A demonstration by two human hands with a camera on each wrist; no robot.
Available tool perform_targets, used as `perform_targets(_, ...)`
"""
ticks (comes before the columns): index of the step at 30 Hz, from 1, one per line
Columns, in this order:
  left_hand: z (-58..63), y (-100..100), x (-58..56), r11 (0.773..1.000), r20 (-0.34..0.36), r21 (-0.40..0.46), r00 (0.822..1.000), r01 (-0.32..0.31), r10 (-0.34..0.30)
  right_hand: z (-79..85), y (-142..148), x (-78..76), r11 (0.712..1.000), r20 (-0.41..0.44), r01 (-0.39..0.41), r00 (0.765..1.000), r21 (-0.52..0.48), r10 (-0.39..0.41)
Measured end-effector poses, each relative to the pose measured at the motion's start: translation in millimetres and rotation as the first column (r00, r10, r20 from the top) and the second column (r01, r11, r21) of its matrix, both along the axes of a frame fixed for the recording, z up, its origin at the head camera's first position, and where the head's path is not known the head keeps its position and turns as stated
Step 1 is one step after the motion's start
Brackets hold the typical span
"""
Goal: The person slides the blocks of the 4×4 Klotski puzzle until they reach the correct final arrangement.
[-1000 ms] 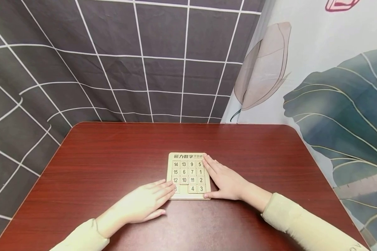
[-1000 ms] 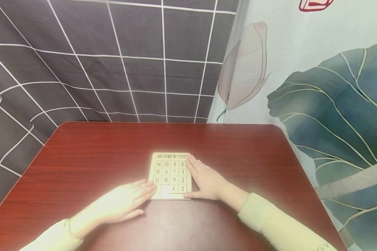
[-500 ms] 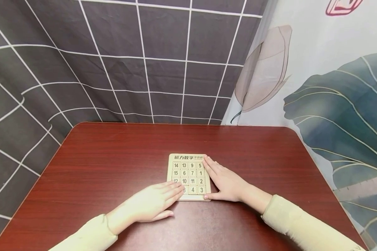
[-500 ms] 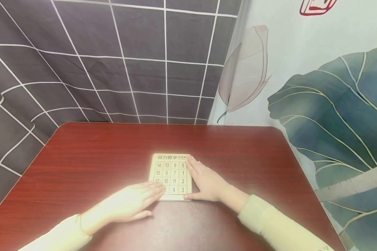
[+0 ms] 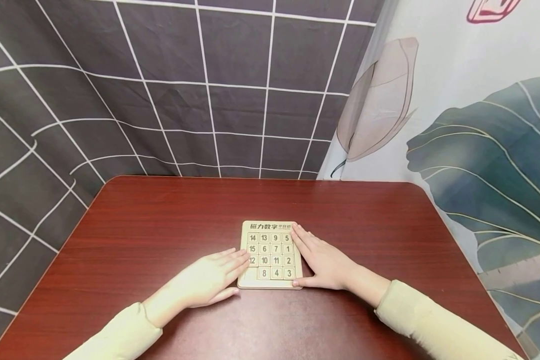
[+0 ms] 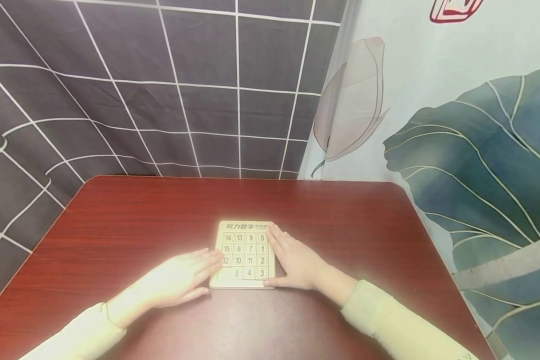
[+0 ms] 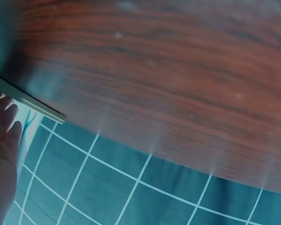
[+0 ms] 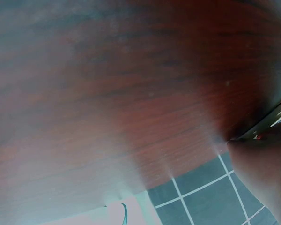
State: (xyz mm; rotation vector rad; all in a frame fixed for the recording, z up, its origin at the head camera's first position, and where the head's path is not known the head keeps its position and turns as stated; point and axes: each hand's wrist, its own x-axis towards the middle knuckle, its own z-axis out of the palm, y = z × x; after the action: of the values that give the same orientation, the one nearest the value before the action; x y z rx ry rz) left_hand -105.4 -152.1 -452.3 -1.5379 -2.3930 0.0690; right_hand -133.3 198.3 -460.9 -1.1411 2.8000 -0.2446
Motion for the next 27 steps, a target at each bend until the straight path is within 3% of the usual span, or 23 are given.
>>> perform_targets(19,-4.5,2,8.1,0.999,0.006,0.038,1.0,0.024,-0.024,2.8,1,0.4,1.0,0.014,0.002,1.0,0.011,-0.002)
perform_targets(27,-1.6,-1,10.6,0.992,-0.023,0.023,0.992,0.121,-0.121,4.0,0,-0.1,1.0,0.022,0.003,1.0,0.01,-0.003)
